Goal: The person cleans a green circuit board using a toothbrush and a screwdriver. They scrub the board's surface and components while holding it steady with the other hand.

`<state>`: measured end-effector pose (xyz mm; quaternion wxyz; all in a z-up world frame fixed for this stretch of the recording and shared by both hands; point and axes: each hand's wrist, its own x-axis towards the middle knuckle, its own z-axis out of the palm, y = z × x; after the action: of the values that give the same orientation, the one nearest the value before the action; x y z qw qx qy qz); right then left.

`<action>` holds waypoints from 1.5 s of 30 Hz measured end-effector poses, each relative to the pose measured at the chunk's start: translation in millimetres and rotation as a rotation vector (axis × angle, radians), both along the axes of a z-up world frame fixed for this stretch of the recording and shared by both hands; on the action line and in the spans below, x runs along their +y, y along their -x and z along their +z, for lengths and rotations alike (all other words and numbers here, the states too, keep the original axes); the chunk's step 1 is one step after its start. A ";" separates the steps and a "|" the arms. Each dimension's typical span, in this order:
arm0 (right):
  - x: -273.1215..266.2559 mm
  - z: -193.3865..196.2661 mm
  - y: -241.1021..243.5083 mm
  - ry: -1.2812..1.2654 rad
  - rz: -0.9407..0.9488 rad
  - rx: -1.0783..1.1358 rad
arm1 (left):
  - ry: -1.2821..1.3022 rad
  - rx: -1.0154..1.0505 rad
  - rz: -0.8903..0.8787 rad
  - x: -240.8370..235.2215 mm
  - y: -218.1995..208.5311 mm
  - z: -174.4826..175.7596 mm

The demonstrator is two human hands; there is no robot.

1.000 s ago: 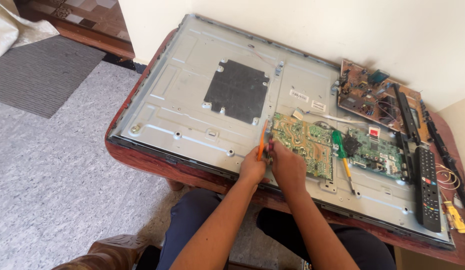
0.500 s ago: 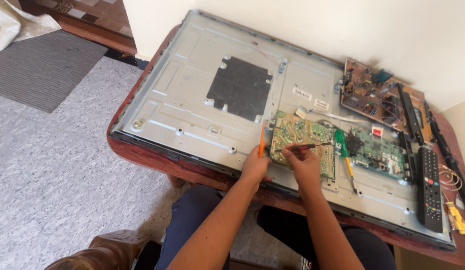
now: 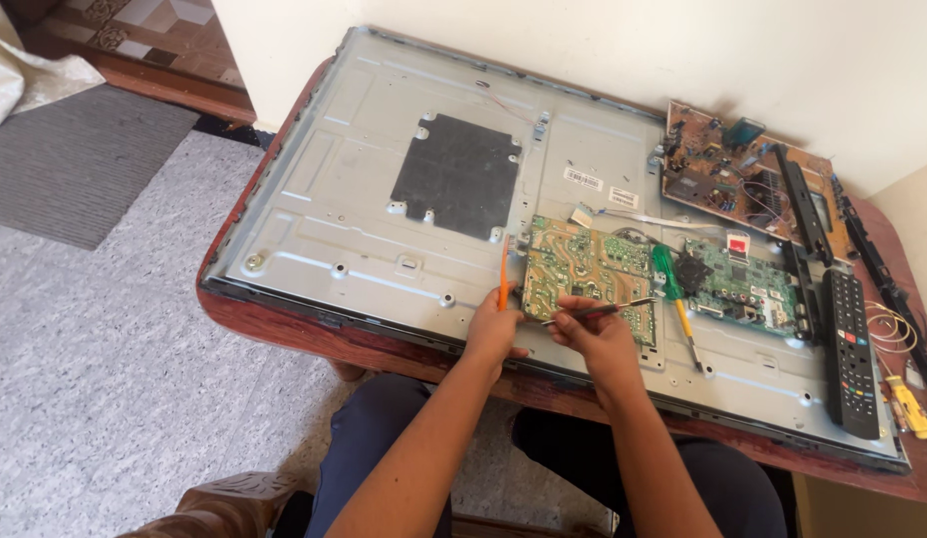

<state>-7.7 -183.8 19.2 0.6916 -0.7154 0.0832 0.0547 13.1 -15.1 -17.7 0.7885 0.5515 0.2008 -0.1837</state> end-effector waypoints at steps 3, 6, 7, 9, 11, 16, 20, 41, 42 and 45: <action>6.5 0.6 1.6 0.050 -0.001 -0.099 | -0.015 -0.014 -0.008 1.6 2.5 2.5; 12.2 2.5 0.8 0.175 0.022 -0.129 | -0.045 -0.028 -0.011 1.6 3.6 4.5; 14.3 3.2 1.0 0.201 0.003 -0.129 | -0.057 -0.031 -0.012 1.1 4.0 4.9; 18.9 5.1 0.0 0.253 -0.033 -0.132 | -0.076 -0.023 -0.016 -0.1 3.3 5.6; 23.8 7.3 -0.8 0.352 0.003 -0.307 | -0.094 -0.021 -0.018 -0.3 3.3 5.5; 32.8 14.1 -3.5 0.429 0.067 -0.397 | -0.072 -0.052 -0.009 -2.0 6.4 3.7; 41.8 21.9 -7.4 0.592 0.066 -0.361 | -0.076 -0.035 0.027 -1.4 6.4 6.0; 54.7 16.8 -11.6 0.977 0.097 -0.527 | -0.172 -0.003 0.099 -2.7 9.1 10.6; 54.6 19.2 -16.0 0.989 0.106 -0.523 | -0.176 -0.010 0.096 -2.5 7.5 12.0; 56.5 23.3 -18.1 0.948 0.094 -0.540 | -0.179 -0.014 0.097 -3.4 5.0 16.7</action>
<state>10.4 -127.3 42.6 0.2871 -0.9402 -0.1140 -0.1433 8.1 -18.5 -1.0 0.7454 0.6107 0.2372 -0.1229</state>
